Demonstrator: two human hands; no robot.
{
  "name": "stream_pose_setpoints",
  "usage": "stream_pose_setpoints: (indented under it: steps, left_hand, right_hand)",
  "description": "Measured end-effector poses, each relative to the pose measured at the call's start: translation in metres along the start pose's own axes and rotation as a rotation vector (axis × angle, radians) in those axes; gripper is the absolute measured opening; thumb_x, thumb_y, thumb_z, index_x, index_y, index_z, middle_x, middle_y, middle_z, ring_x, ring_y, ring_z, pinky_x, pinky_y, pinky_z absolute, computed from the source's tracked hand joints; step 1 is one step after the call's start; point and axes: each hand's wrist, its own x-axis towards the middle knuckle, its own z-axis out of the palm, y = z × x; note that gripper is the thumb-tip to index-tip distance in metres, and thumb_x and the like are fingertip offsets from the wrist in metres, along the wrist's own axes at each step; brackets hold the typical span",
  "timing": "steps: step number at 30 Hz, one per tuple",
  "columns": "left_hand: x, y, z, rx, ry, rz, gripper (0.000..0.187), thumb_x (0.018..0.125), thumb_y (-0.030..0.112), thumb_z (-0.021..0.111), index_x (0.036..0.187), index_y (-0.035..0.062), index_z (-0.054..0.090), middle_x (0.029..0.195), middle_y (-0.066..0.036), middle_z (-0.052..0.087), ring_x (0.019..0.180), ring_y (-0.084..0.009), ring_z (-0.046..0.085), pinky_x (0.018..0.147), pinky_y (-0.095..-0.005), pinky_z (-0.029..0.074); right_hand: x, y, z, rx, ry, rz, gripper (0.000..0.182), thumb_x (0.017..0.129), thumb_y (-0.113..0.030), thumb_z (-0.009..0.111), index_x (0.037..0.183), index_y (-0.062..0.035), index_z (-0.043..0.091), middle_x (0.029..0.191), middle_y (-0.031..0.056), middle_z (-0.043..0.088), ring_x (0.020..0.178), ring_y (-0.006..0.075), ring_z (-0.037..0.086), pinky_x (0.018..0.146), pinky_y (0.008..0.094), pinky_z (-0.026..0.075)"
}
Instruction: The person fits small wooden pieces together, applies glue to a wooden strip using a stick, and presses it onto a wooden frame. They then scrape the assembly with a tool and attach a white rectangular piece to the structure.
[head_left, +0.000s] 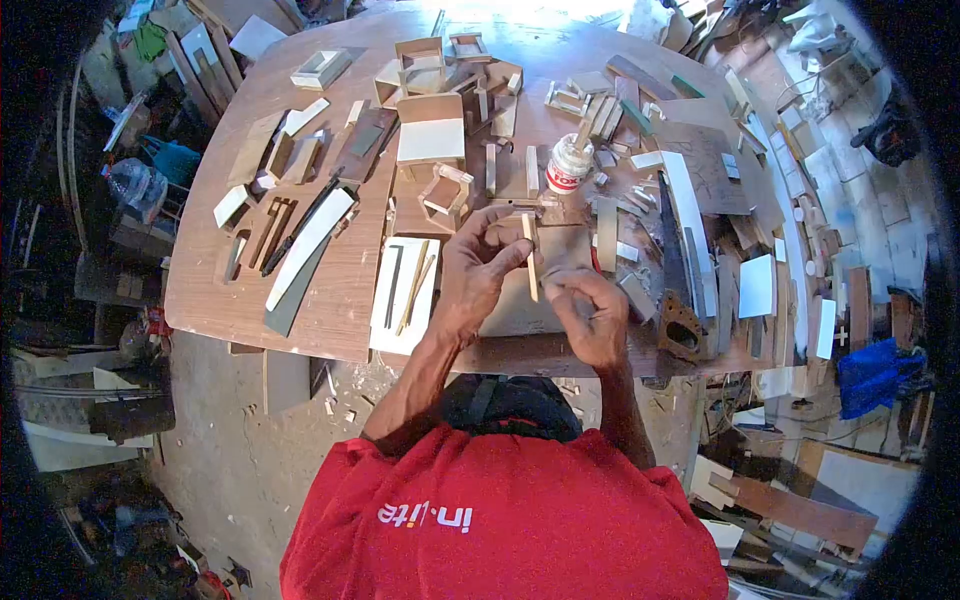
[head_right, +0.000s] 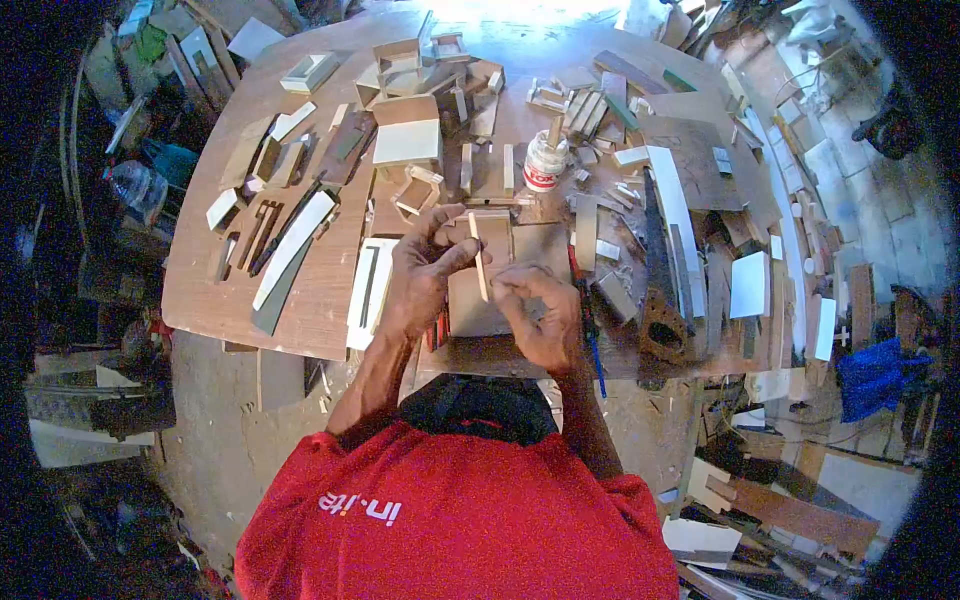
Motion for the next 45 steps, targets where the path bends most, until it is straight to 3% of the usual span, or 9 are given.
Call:
stream_pose_setpoints:
  steps: [2,7,11,14,18,24,27,34,45]
  left_hand:
    - [0.005,-0.002,-0.007,0.024,-0.023,-0.050,0.052,0.085,0.001,0.066,0.132,-0.0002,0.042,0.091,-0.012,0.067,0.082,-0.0171,0.066,0.075,-0.0293,0.053]
    - [-0.002,0.012,-0.004,0.129,-0.170,-0.085,0.058,0.083,-0.010,0.063,0.134,-0.0026,0.037,0.088,-0.009,0.064,0.075,-0.0136,0.062,0.071,-0.0243,0.050]
    - [-0.004,0.012,-0.003,0.232,-0.149,0.031,0.059,0.083,-0.003,0.066,0.136,0.0027,0.039,0.086,-0.007,0.064,0.076,-0.0124,0.059,0.069,-0.0240,0.047]
    - [-0.009,0.020,-0.003,0.402,-0.145,0.074,0.053,0.083,-0.002,0.067,0.131,0.0034,0.046,0.085,-0.004,0.063,0.077,-0.0107,0.058,0.069,-0.0242,0.047]
    - [-0.015,0.014,-0.002,0.579,-0.003,0.141,0.022,0.081,0.004,0.072,0.102,0.0005,0.065,0.083,-0.003,0.064,0.073,-0.0099,0.055,0.068,-0.0249,0.046]
    - [-0.021,0.020,0.008,0.750,0.043,0.510,0.014,0.080,0.006,0.072,0.091,-0.0012,0.066,0.083,-0.009,0.064,0.072,-0.0161,0.057,0.067,-0.0281,0.046]
    - [-0.022,0.019,0.018,0.849,0.027,0.744,0.017,0.074,0.003,0.073,0.088,-0.0007,0.065,0.081,-0.013,0.062,0.073,-0.0300,0.058,0.066,-0.0363,0.046]
    - [-0.022,0.018,0.027,0.935,-0.059,0.767,0.015,0.075,0.002,0.069,0.088,-0.0001,0.064,0.080,-0.013,0.062,0.074,-0.0295,0.058,0.066,-0.0374,0.046]
    - [-0.007,0.003,0.031,0.892,-0.092,0.870,0.023,0.079,0.002,0.065,0.102,0.0023,0.066,0.101,-0.014,0.066,0.090,-0.0320,0.062,0.078,-0.0389,0.050]
  right_hand:
    - [0.005,-0.003,0.002,0.153,0.119,0.243,0.010,0.087,-0.005,0.064,0.096,-0.0003,0.066,0.090,0.0043,0.066,0.081,0.0095,0.059,0.074,0.0245,0.047]
    - [0.026,-0.006,0.006,0.190,0.129,0.238,0.014,0.090,-0.009,0.064,0.100,0.0008,0.066,0.092,0.0056,0.066,0.082,0.0097,0.059,0.073,0.0247,0.049]
    - [0.027,0.006,0.011,0.280,0.140,0.153,0.017,0.090,-0.010,0.066,0.102,0.0025,0.066,0.094,0.0069,0.066,0.084,0.0100,0.060,0.072,0.0249,0.051]
    - [0.029,0.013,0.011,0.342,0.292,0.180,0.015,0.093,-0.013,0.063,0.100,-0.0002,0.067,0.089,0.0024,0.066,0.079,0.0098,0.061,0.072,0.0250,0.051]
    - [0.034,0.013,0.007,0.653,0.297,0.096,0.015,0.094,-0.012,0.061,0.104,-0.0022,0.065,0.096,0.0041,0.066,0.083,0.0125,0.062,0.074,0.0290,0.053]
    - [0.036,0.019,0.009,0.937,0.264,0.163,0.017,0.096,-0.018,0.058,0.107,-0.0064,0.063,0.099,0.0046,0.065,0.087,0.0144,0.062,0.077,0.0324,0.053]
    - [0.039,0.017,0.011,1.100,0.281,0.252,0.012,0.093,-0.017,0.062,0.101,-0.0084,0.066,0.098,0.0046,0.066,0.089,0.0145,0.062,0.074,0.0300,0.053]
    - [0.036,0.037,0.015,1.300,0.229,0.397,0.017,0.091,-0.019,0.065,0.101,-0.0060,0.065,0.088,0.0043,0.068,0.080,0.0154,0.064,0.073,0.0279,0.052]
    - [0.018,0.062,0.027,1.733,0.076,0.427,0.029,0.092,-0.017,0.057,0.117,-0.0050,0.059,0.106,0.0075,0.066,0.092,0.0180,0.063,0.080,0.0326,0.053]
